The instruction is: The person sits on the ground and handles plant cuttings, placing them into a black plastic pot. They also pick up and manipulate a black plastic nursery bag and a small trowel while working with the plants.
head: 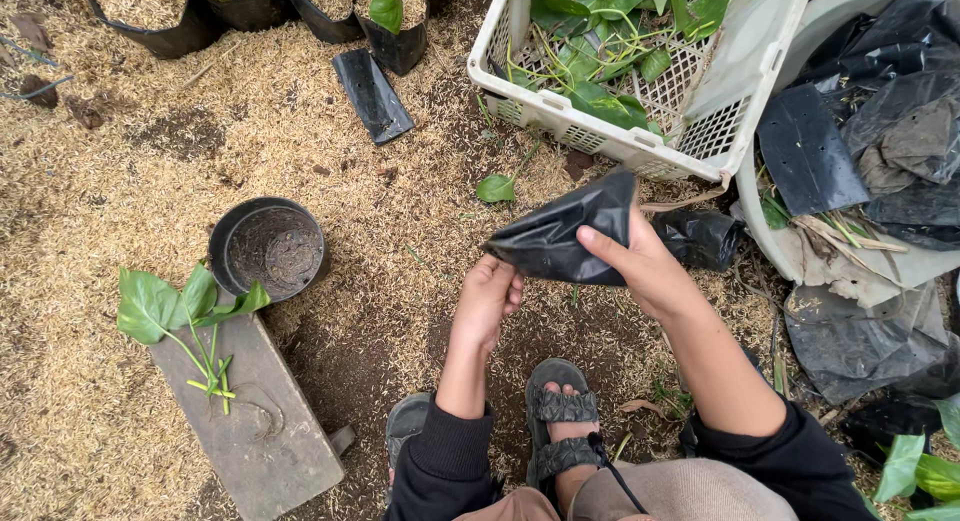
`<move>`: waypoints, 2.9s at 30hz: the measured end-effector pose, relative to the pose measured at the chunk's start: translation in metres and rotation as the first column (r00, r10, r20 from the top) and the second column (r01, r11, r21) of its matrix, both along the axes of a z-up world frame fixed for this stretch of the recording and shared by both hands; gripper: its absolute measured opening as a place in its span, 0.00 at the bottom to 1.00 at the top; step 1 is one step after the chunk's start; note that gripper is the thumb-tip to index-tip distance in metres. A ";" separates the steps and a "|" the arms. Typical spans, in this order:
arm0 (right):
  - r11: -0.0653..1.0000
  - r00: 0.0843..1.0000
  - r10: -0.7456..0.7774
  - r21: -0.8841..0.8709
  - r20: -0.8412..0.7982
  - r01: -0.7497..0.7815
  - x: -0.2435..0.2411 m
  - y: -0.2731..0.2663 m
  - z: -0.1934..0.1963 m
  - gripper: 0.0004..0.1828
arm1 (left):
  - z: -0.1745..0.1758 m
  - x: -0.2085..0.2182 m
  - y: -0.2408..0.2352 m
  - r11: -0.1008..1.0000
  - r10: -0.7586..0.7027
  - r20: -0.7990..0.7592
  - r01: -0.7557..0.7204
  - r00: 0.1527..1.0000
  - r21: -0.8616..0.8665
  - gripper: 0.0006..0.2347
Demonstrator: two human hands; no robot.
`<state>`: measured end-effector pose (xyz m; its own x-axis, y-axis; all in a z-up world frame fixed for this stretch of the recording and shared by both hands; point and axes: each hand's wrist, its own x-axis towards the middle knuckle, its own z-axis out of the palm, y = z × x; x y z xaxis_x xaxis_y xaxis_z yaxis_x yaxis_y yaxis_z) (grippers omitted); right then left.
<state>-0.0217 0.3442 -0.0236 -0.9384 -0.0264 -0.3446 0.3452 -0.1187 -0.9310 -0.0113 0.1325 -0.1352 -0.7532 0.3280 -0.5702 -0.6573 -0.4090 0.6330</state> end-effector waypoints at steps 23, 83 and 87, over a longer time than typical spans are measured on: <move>-0.197 0.163 0.711 0.416 0.685 -0.888 0.028 -0.107 -0.086 0.22 | 0.028 0.039 -0.038 0.465 -0.423 0.114 0.323 0.899 -0.824 0.46; 0.914 0.921 0.241 -0.390 0.305 -0.110 -0.087 -0.075 -0.117 0.40 | 0.002 0.034 -0.071 0.532 -0.065 -0.329 -0.247 0.942 -0.810 0.12; 0.826 0.942 0.328 -0.505 0.069 -0.250 -0.046 -0.106 -0.104 0.35 | -0.010 0.026 -0.063 0.552 -0.048 -0.334 -0.253 0.941 -0.795 0.12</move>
<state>-0.0679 0.2385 -0.1275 -0.8009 -0.4871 -0.3483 0.5623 -0.4116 -0.7172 0.0144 0.0692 -0.1448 -0.9190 -0.2574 -0.2985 -0.3744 0.3334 0.8653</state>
